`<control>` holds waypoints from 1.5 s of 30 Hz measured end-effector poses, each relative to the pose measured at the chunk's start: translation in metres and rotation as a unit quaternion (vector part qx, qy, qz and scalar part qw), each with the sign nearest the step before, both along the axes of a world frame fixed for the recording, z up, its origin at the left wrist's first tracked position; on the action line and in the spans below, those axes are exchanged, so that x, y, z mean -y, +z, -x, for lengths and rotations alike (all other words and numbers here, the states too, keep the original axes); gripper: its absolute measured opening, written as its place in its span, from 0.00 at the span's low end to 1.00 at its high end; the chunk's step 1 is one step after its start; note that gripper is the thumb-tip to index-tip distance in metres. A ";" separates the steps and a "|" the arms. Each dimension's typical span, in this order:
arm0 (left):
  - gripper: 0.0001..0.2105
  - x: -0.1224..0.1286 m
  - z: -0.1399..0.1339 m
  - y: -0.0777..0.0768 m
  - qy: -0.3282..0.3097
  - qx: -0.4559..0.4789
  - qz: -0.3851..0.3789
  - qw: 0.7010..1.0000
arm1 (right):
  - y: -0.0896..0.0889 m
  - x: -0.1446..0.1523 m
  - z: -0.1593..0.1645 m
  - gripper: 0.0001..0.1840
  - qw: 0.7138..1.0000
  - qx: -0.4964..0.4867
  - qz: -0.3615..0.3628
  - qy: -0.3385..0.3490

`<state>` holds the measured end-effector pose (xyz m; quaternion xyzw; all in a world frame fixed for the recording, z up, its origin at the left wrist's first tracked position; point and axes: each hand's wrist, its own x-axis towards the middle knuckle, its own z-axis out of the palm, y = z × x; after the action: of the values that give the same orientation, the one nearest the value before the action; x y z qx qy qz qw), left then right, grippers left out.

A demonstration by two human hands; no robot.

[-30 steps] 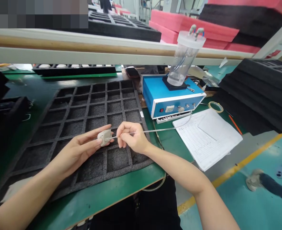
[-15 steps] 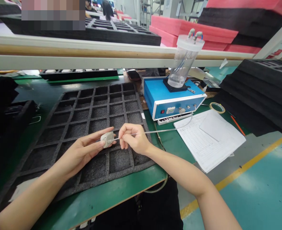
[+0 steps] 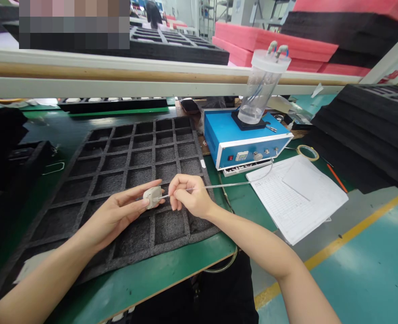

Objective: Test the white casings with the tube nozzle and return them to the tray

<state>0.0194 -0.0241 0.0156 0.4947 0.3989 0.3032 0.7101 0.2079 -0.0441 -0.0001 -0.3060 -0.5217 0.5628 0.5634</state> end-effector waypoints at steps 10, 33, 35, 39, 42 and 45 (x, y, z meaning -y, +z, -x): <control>0.23 0.000 0.000 -0.001 -0.006 -0.003 -0.001 1.000 | -0.001 0.000 -0.001 0.02 1.000 0.015 -0.003 -0.001; 0.24 0.001 -0.002 0.003 -0.007 -0.013 -0.007 1.000 | 0.001 0.002 0.000 0.02 1.000 0.020 0.000 -0.007; 0.24 0.001 -0.002 0.003 -0.006 -0.016 -0.009 1.000 | 0.002 0.002 0.000 0.02 1.000 0.025 0.002 -0.009; 0.24 0.001 -0.001 0.002 -0.009 -0.016 -0.014 1.000 | 0.002 0.002 0.000 0.02 1.000 0.026 0.002 -0.009; 0.24 0.001 -0.001 0.002 -0.009 -0.017 -0.013 1.000 | 0.001 0.002 -0.001 0.02 1.000 0.021 -0.002 -0.008; 0.24 0.000 -0.002 0.002 -0.008 -0.018 -0.013 1.000 | 0.000 0.002 -0.001 0.03 1.000 0.019 -0.005 -0.005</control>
<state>0.0211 -0.0244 0.0176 0.5127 0.4035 0.2938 0.6986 0.2086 -0.0458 0.0001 -0.3164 -0.5331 0.5518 0.5579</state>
